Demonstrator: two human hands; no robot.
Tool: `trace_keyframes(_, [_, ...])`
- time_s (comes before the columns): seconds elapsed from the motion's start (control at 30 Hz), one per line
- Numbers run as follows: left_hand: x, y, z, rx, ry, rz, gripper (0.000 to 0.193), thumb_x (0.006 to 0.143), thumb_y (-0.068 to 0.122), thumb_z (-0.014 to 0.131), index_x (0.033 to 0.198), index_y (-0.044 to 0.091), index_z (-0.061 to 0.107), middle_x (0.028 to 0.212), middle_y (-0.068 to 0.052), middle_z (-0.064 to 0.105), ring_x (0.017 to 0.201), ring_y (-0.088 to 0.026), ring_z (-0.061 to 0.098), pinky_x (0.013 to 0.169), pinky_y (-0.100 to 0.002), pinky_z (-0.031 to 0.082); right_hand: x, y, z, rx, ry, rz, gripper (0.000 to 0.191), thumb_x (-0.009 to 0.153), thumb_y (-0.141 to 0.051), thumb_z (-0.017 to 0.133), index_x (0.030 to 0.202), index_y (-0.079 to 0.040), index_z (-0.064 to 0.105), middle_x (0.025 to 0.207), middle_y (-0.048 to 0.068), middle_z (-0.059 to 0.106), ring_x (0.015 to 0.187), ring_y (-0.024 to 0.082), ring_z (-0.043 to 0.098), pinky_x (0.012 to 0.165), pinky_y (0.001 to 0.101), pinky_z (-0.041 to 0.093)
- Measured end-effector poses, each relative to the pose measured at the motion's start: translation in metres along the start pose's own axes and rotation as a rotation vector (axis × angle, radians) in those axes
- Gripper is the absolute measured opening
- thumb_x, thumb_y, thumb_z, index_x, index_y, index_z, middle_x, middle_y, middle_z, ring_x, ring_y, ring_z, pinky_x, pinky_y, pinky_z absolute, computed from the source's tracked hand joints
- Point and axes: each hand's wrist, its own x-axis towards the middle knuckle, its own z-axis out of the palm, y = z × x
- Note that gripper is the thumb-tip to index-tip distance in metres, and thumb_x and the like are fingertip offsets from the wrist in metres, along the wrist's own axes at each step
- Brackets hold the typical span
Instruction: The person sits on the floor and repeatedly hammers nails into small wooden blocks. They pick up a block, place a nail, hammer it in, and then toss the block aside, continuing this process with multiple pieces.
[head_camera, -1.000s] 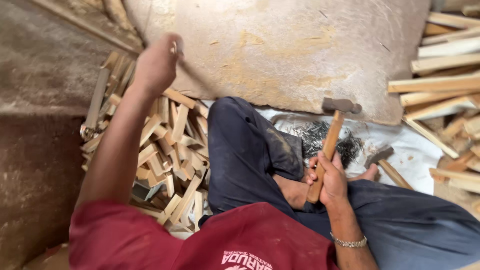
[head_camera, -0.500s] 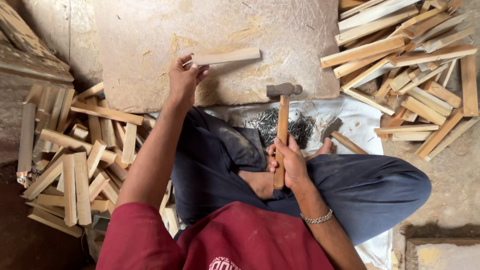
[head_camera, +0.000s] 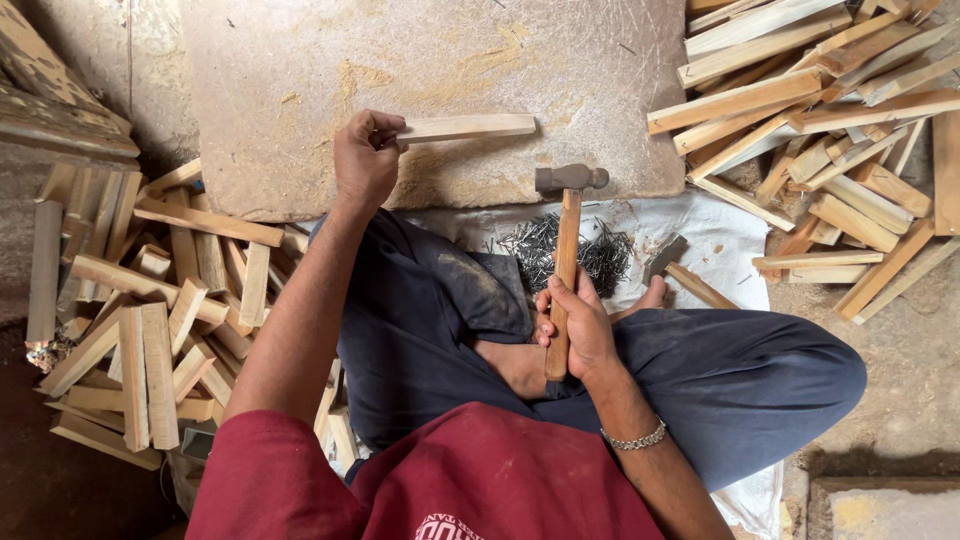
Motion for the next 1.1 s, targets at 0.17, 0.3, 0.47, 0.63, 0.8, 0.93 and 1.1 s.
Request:
trace_keyframes(0.17, [0.000, 0.016, -0.005, -0.237, -0.066, -0.298, 0.022, 0.095, 0.001, 0.069, 0.117, -0.002, 0.070, 0.097, -0.012, 0.077, 0.082, -0.011, 0.075, 0.072, -0.025, 0.063, -0.001, -0.001, 0.002, -0.005, 0.011, 0.006, 0.045, 0.103, -0.024, 0.055, 0.147, -0.023, 0.043, 0.083, 0.006, 0.058, 0.053, 0.012, 0.054, 0.044, 0.0277, 0.048])
trace_keyframes(0.3, [0.005, 0.018, -0.003, -0.215, -0.081, -0.414, 0.030, 0.098, 0.009, 0.067, 0.126, -0.003, 0.067, 0.092, -0.011, 0.077, 0.070, -0.009, 0.072, 0.061, -0.022, 0.062, 0.000, 0.000, 0.001, 0.003, -0.002, 0.009, 0.046, 0.104, -0.024, 0.055, 0.148, -0.022, 0.042, 0.083, 0.006, 0.058, 0.054, 0.011, 0.053, 0.045, 0.0280, 0.048])
trace_keyframes(0.47, [0.007, 0.016, 0.001, 0.017, -0.011, -0.375, 0.026, 0.096, 0.013, 0.068, 0.119, 0.001, 0.068, 0.091, -0.010, 0.077, 0.071, -0.013, 0.071, 0.058, -0.024, 0.059, 0.001, 0.001, 0.001, -0.010, 0.010, 0.006, 0.046, 0.104, -0.024, 0.055, 0.147, -0.022, 0.042, 0.083, 0.006, 0.059, 0.053, 0.012, 0.053, 0.045, 0.0284, 0.048])
trace_keyframes(0.63, [-0.024, 0.039, 0.025, 0.316, -0.165, -0.008, 0.014, 0.086, 0.015, 0.079, 0.098, 0.009, 0.075, 0.094, -0.008, 0.077, 0.084, -0.020, 0.073, 0.076, -0.035, 0.058, 0.000, 0.000, 0.002, -0.030, 0.021, -0.002, 0.042, 0.103, -0.024, 0.056, 0.143, -0.022, 0.044, 0.082, 0.005, 0.059, 0.053, 0.011, 0.054, 0.044, 0.0274, 0.048])
trace_keyframes(0.8, [-0.092, 0.064, 0.101, 0.490, -0.854, 0.167, 0.025, 0.081, 0.019, 0.076, 0.105, 0.011, 0.072, 0.100, -0.015, 0.072, 0.094, -0.037, 0.070, 0.081, -0.049, 0.057, -0.004, -0.001, 0.001, -0.121, 0.085, -0.072, 0.025, 0.106, -0.019, 0.060, 0.122, -0.009, 0.044, 0.080, 0.005, 0.056, 0.052, 0.012, 0.052, 0.040, 0.0273, 0.046])
trace_keyframes(0.93, [-0.129, 0.054, 0.154, 0.468, -0.820, 0.409, 0.028, 0.080, 0.021, 0.073, 0.105, 0.009, 0.070, 0.108, -0.017, 0.067, 0.099, -0.038, 0.068, 0.080, -0.049, 0.058, -0.014, -0.003, 0.007, -0.265, 0.209, -0.128, 0.025, 0.103, -0.018, 0.059, 0.123, -0.010, 0.047, 0.075, 0.003, 0.055, 0.048, 0.010, 0.051, 0.040, 0.0254, 0.046])
trace_keyframes(1.1, [-0.122, 0.040, 0.172, 0.485, -0.810, 0.470, 0.017, 0.091, 0.020, 0.065, 0.104, 0.011, 0.070, 0.111, -0.015, 0.066, 0.103, -0.035, 0.069, 0.080, -0.049, 0.058, -0.011, -0.019, 0.027, -0.579, 0.408, -0.230, 0.045, 0.098, -0.017, 0.063, 0.140, -0.011, 0.047, 0.070, 0.004, 0.052, 0.044, 0.010, 0.050, 0.036, 0.0266, 0.043])
